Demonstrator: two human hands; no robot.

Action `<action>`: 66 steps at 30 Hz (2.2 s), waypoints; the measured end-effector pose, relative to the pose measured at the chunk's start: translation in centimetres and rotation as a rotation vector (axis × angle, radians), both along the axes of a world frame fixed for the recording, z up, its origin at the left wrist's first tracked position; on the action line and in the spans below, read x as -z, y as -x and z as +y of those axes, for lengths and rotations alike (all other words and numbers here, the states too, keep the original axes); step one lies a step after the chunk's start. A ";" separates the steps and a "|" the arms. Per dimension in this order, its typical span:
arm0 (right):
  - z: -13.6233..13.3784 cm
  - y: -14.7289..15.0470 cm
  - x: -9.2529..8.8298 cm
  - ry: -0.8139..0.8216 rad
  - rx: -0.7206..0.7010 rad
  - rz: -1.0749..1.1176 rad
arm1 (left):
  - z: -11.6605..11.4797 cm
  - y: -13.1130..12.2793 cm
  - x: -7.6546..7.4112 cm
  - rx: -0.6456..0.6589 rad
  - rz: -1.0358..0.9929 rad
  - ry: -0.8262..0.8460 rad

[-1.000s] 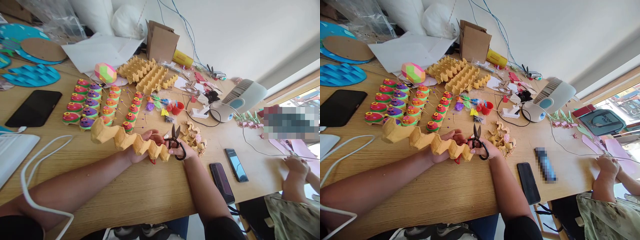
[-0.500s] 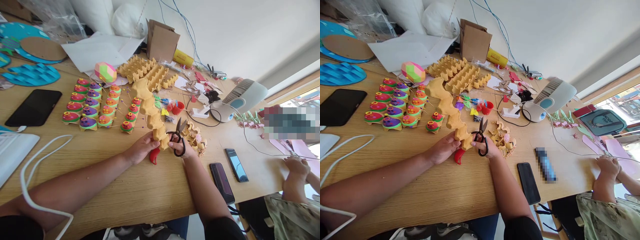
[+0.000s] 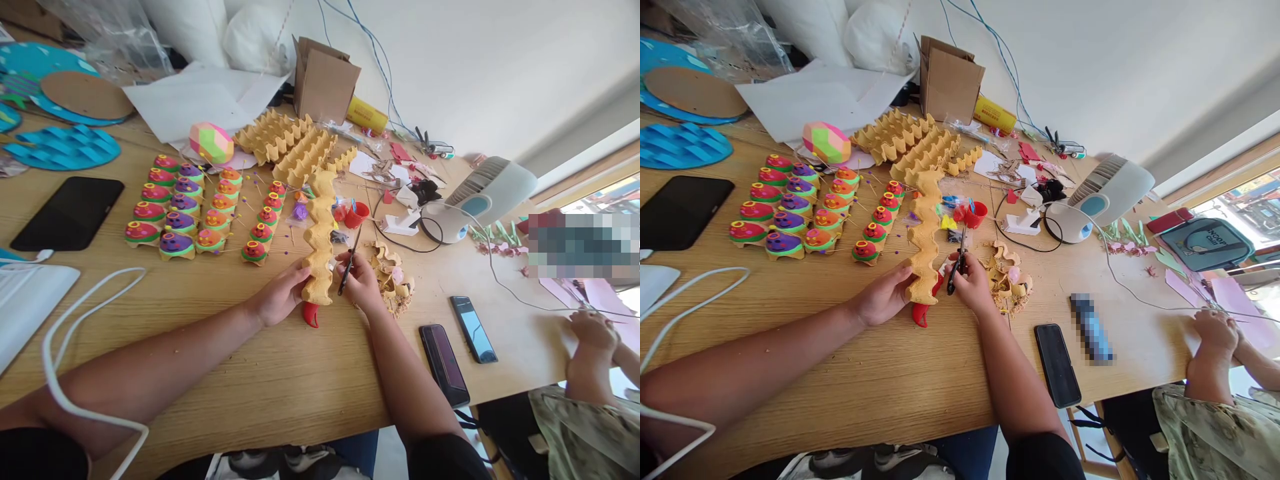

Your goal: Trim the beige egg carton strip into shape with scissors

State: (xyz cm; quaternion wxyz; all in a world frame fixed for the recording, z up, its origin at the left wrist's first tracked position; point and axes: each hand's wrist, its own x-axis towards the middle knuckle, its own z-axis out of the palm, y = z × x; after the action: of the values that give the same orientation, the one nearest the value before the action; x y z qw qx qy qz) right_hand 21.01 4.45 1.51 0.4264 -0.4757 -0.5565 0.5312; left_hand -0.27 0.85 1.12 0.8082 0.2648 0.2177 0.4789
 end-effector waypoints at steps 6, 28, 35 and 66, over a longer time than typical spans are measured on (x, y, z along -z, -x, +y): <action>-0.6 0.1 -0.3 -0.273 0.020 -0.270 | 0.4 -0.2 0.0 -0.090 -0.063 0.012; -0.5 -0.2 -0.8 -0.613 -0.164 -0.879 | 0.5 0.4 -1.0 -0.106 -0.214 0.153; -0.5 0.0 -0.8 -0.578 -0.113 -0.909 | 0.5 0.3 -1.1 -0.090 -0.204 0.130; 0.2 -1.1 -0.1 -0.604 -0.034 -0.981 | 0.4 0.4 -0.9 -0.090 -0.194 0.197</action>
State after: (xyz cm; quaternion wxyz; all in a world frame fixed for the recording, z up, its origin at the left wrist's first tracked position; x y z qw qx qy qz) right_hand 22.07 4.64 1.64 0.2269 -0.5148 -0.8236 0.0729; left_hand -0.65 1.27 2.02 0.8252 0.1266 0.1963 0.5143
